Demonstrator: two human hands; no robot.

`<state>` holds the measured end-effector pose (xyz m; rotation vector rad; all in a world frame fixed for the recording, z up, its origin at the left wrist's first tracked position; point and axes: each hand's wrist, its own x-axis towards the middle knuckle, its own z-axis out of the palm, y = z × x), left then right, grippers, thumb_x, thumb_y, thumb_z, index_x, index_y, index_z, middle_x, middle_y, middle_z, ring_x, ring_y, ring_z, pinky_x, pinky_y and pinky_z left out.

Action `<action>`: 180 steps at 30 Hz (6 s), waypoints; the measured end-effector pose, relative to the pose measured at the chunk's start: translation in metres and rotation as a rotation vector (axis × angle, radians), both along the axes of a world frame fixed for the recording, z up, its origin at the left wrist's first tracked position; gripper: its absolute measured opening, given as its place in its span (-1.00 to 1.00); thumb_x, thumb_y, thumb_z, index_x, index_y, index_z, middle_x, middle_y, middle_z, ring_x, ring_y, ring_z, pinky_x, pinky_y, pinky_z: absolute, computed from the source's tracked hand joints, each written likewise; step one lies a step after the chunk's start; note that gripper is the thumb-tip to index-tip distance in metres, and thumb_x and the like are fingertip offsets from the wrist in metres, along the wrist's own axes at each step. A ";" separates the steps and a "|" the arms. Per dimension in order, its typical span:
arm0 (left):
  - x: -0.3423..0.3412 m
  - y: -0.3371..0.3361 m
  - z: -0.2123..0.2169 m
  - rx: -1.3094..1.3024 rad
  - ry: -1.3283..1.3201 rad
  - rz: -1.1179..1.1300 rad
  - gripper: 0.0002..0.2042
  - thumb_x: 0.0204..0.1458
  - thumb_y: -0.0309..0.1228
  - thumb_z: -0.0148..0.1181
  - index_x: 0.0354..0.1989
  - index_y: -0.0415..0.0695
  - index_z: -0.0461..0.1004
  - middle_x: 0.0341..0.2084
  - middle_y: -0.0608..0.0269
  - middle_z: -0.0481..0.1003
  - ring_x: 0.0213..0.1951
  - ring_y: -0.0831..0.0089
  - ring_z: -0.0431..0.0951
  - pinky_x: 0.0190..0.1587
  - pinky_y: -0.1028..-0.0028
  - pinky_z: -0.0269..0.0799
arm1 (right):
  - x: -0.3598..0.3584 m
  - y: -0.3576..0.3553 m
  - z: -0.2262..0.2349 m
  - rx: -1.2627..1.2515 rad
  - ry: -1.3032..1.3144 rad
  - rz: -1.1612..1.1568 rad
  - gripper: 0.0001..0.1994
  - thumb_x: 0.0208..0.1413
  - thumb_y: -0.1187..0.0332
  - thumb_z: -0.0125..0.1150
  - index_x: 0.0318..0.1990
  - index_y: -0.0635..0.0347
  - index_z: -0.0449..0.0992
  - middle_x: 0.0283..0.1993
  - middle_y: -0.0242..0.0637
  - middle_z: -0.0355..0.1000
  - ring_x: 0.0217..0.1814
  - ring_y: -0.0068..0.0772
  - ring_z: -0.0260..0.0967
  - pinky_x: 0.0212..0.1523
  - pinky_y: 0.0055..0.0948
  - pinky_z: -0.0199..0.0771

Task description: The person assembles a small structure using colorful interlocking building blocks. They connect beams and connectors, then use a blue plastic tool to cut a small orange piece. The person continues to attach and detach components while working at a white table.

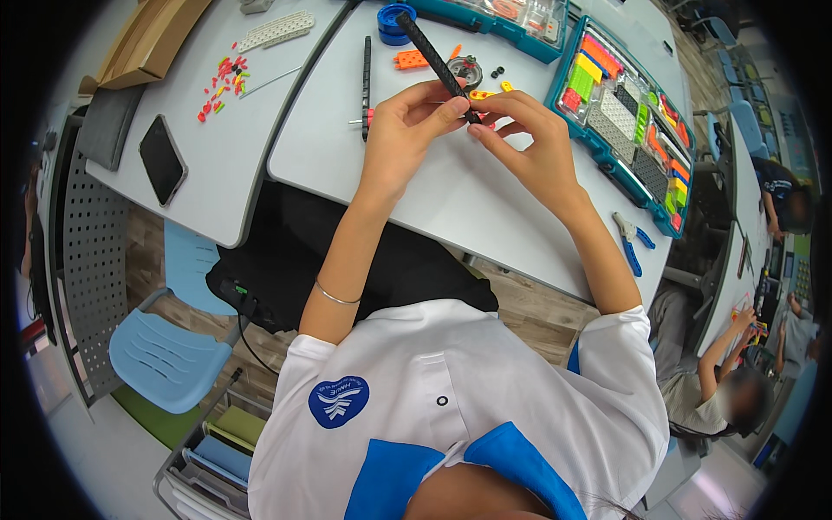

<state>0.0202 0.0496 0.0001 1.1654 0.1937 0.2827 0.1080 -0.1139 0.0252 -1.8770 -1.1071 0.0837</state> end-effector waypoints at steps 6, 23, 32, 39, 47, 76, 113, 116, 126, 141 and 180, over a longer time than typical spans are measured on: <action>-0.002 0.005 -0.001 0.092 -0.055 -0.029 -0.64 0.09 -0.45 0.32 0.04 -0.34 0.50 -0.14 0.12 0.59 -0.07 0.43 0.57 0.07 0.41 0.46 | 0.004 -0.002 0.000 0.056 0.186 -0.025 -0.74 0.03 0.45 0.41 -0.10 0.26 0.61 -0.14 -0.27 0.55 -0.17 -0.44 0.54 -0.24 -0.47 0.62; -0.006 0.008 0.003 0.129 -0.023 -0.052 -0.67 0.15 -0.40 0.28 0.02 -0.33 0.52 -0.11 0.12 0.58 -0.05 0.41 0.58 0.09 0.35 0.52 | 0.009 -0.006 0.010 0.095 0.087 0.002 -0.90 0.12 0.47 0.30 -0.24 0.29 0.61 -0.20 -0.28 0.53 -0.15 -0.47 0.52 -0.13 -0.49 0.57; -0.011 0.023 0.002 0.082 0.003 0.119 -0.70 0.19 -0.39 0.22 -0.01 -0.36 0.51 -0.11 0.07 0.57 -0.07 0.39 0.60 0.08 0.33 0.55 | 0.030 -0.015 0.001 -0.100 -0.280 -0.199 -0.93 0.01 0.45 0.36 -0.34 0.20 0.62 -0.25 -0.34 0.51 -0.15 -0.31 0.42 -0.12 -0.37 0.43; -0.011 0.024 0.001 0.007 -0.053 0.073 -0.71 0.17 -0.39 0.25 -0.05 -0.36 0.52 -0.17 0.08 0.58 -0.09 0.37 0.61 0.02 0.32 0.62 | 0.037 -0.013 -0.029 -0.213 -0.464 -0.172 -0.93 -0.05 0.44 0.39 -0.37 0.18 0.65 -0.28 -0.34 0.50 -0.11 -0.27 0.35 -0.10 -0.30 0.42; -0.012 0.021 0.003 -0.019 -0.051 -0.086 -0.62 0.24 -0.36 0.15 0.14 -0.37 0.42 -0.05 0.03 0.55 0.00 0.33 0.58 0.10 0.27 0.52 | 0.040 -0.014 -0.022 -0.294 -0.481 -0.138 -0.90 -0.05 0.44 0.38 -0.33 0.17 0.65 -0.27 -0.32 0.49 -0.11 -0.25 0.35 -0.11 -0.28 0.41; -0.018 0.006 0.006 0.107 -0.043 -0.210 -0.66 0.17 -0.38 0.24 0.04 -0.33 0.49 -0.09 0.11 0.56 -0.06 0.41 0.58 0.04 0.35 0.55 | -0.008 0.000 0.025 0.012 -0.526 0.056 -0.84 -0.11 0.48 0.40 -0.33 0.11 0.57 -0.27 -0.40 0.48 -0.14 -0.32 0.41 -0.08 -0.32 0.31; -0.028 0.018 0.007 0.064 0.086 -0.145 -0.68 0.26 -0.41 0.03 0.08 -0.34 0.47 -0.14 0.17 0.57 -0.16 0.54 0.57 -0.14 0.49 0.57 | -0.012 -0.002 0.008 -0.115 -0.630 0.161 -0.74 -0.06 0.37 0.42 -0.16 0.04 0.60 -0.31 -0.44 0.40 -0.21 -0.34 0.33 -0.14 -0.29 0.30; -0.027 0.017 0.005 0.081 0.098 -0.127 -0.68 0.26 -0.40 0.04 0.08 -0.35 0.47 -0.13 0.16 0.57 -0.15 0.54 0.57 -0.13 0.49 0.58 | -0.017 -0.002 0.006 -0.127 -0.644 0.156 -0.69 -0.08 0.32 0.44 -0.13 0.05 0.60 -0.32 -0.45 0.38 -0.23 -0.36 0.32 -0.16 -0.30 0.30; -0.051 0.012 0.013 0.123 0.230 -0.167 -0.72 0.24 -0.43 0.11 -0.01 -0.40 0.50 -0.24 0.16 0.56 -0.21 0.50 0.59 -0.13 0.47 0.63 | -0.033 -0.017 -0.019 0.039 -0.883 0.142 -0.63 -0.22 0.43 0.43 -0.15 0.27 0.59 -0.50 -0.48 0.33 -0.53 -0.52 0.24 -0.50 -0.49 0.16; -0.061 0.033 -0.013 1.205 0.219 0.420 -0.54 -0.10 -0.45 0.41 0.07 -0.01 0.57 -0.04 0.22 0.48 0.07 0.29 0.41 0.12 0.32 0.34 | -0.035 -0.055 -0.024 -0.072 -0.895 0.207 -0.62 -0.29 0.47 0.42 -0.17 0.19 0.60 -0.43 -0.46 0.37 -0.50 -0.53 0.24 -0.53 -0.49 0.12; -0.073 0.047 -0.020 0.949 0.010 0.703 -0.62 -0.03 -0.62 0.36 0.03 -0.22 0.53 -0.09 0.17 0.48 -0.07 0.40 0.54 -0.11 0.43 0.58 | -0.041 0.010 -0.026 -0.307 -0.573 0.002 -0.46 0.08 0.21 0.30 0.23 0.09 0.39 0.31 -0.26 0.25 0.38 -0.11 0.05 0.28 -0.03 0.01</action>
